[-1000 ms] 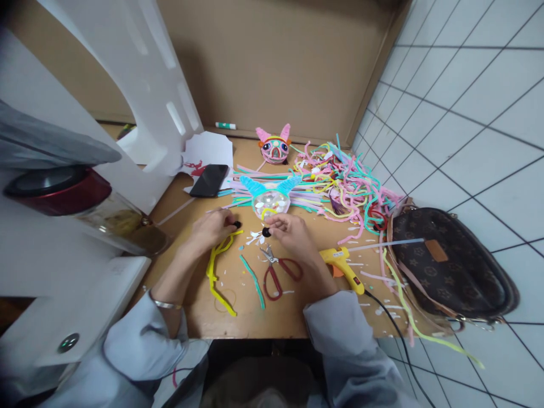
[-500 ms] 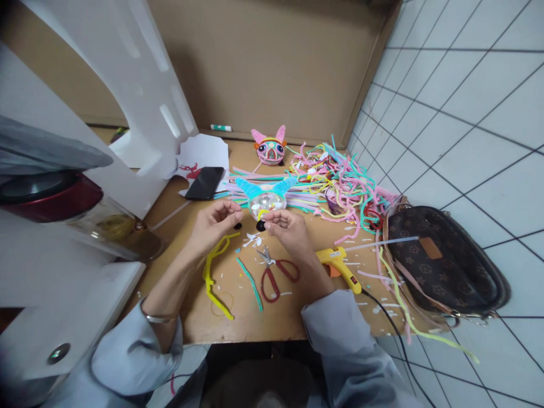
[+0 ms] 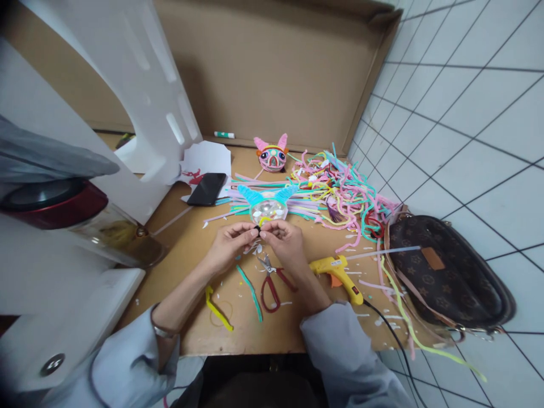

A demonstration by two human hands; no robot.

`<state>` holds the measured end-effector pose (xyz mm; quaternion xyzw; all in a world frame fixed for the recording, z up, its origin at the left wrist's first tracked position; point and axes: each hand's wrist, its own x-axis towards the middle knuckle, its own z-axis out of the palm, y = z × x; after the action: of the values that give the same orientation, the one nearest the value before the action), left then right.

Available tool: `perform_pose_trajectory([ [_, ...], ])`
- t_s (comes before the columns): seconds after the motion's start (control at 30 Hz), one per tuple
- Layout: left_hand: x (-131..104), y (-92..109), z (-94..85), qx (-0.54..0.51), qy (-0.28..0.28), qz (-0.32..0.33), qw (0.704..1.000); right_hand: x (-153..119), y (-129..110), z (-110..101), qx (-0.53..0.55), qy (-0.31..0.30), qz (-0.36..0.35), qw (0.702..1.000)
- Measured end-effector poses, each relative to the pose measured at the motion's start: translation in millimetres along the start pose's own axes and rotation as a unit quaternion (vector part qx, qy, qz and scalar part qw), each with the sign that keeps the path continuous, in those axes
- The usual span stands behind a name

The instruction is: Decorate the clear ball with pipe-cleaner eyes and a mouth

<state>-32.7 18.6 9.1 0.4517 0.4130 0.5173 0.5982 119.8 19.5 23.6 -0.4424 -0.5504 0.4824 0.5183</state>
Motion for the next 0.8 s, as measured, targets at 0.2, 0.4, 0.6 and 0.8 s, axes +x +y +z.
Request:
perform_pose_trajectory([
  [0.2, 1.7, 2.0, -2.0, 0.008, -0.042, 0.001, 0.999, 0.2, -0.7, -0.5, 0.024, 0.000, -0.015, 1.000],
  [0.4, 0.9, 4.4, -1.9, 0.040, -0.057, 0.021, 0.997, 0.7, 0.5, -2.0, -0.017, -0.013, -0.003, 1.000],
  [0.6, 0.1, 4.0, -1.5, 0.037, -0.027, 0.014, 0.999, 1.6, 0.7, -0.5, -0.028, -0.005, 0.013, 1.000],
  [0.8, -1.5, 3.7, 1.0, 0.010, -0.005, 0.000, 1.000, 0.0, -1.1, 0.1, -0.045, -0.011, 0.003, 0.999],
])
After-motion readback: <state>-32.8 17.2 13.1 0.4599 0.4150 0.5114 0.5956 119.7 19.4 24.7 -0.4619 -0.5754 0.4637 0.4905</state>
